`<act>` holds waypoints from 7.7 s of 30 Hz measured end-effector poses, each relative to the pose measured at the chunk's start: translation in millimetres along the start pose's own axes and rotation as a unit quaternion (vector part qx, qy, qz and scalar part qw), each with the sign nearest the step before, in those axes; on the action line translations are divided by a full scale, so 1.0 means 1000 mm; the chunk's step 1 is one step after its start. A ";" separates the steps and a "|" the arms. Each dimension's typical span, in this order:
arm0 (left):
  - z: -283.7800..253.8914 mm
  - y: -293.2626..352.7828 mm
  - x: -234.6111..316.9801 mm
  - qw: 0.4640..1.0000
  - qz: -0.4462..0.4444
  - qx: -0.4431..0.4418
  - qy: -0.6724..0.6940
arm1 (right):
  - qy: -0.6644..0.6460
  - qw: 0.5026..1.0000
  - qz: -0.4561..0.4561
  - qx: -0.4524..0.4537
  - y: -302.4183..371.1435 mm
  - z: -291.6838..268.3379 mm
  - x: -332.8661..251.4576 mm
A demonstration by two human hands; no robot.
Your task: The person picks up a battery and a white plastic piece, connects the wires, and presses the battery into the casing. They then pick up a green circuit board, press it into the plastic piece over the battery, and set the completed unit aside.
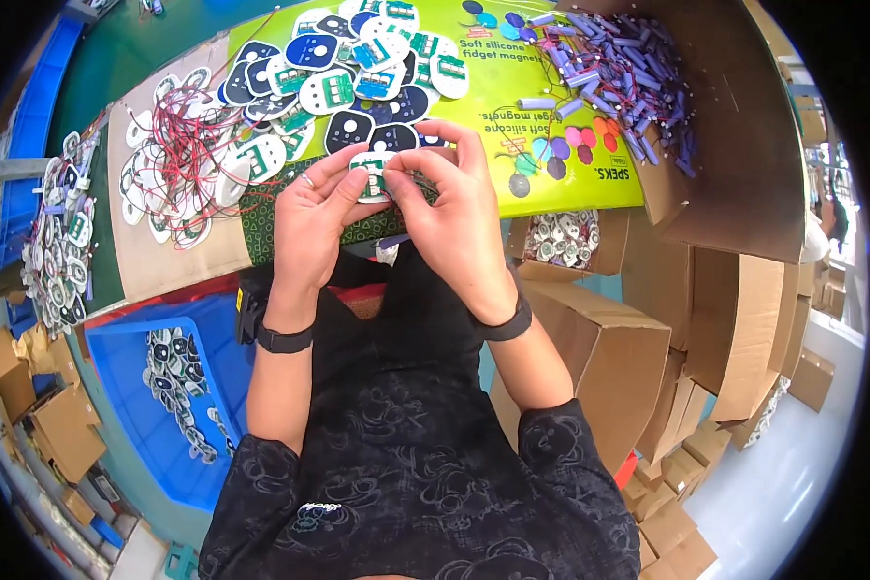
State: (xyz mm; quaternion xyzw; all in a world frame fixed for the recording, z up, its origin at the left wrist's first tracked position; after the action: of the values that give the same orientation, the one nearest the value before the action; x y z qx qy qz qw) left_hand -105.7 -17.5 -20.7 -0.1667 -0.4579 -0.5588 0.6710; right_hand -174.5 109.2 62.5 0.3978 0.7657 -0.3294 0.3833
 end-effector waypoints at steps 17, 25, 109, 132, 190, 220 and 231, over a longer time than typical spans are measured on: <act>0.004 0.002 0.006 0.998 0.025 -0.011 -0.056 | 0.039 0.998 -0.053 -0.001 -0.003 0.000 -0.003; 0.002 0.001 0.004 0.999 0.022 -0.006 -0.048 | 0.049 0.997 -0.065 -0.008 -0.003 0.002 -0.006; -0.081 -0.325 0.242 0.909 0.096 0.207 -0.348 | 0.100 0.967 -0.188 0.139 -0.002 -0.047 0.025; -0.076 0.120 0.077 0.864 0.107 0.275 -0.408 | 0.065 0.975 -0.185 0.108 -0.004 -0.041 0.030; -0.026 0.015 0.033 1.000 0.011 -0.003 0.012 | -0.040 0.992 0.117 0.021 -0.005 -0.102 0.070; -0.031 0.007 0.020 0.992 0.071 -0.065 -0.084 | 0.172 0.982 -0.061 0.049 0.007 -0.082 0.019; -0.030 0.013 0.027 0.988 0.098 -0.050 -0.110 | -0.242 0.964 0.104 0.021 0.005 -0.097 0.040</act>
State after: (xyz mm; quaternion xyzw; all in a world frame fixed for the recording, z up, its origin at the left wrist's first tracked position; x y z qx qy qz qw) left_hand -82.7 -51.4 -11.4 -0.3047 -0.4816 -0.4910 0.6589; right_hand -217.2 204.6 75.2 0.3920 0.5974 -0.3901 0.5807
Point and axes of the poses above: each hand's wrist, its own y-axis away from the middle knuckle, its own z-axis out of the palm, x = y × z, the point moved 10 cm from there along -y, towards the middle knuckle, and after that the axes turned 2 degrees about -z, right-handed, at the moved point
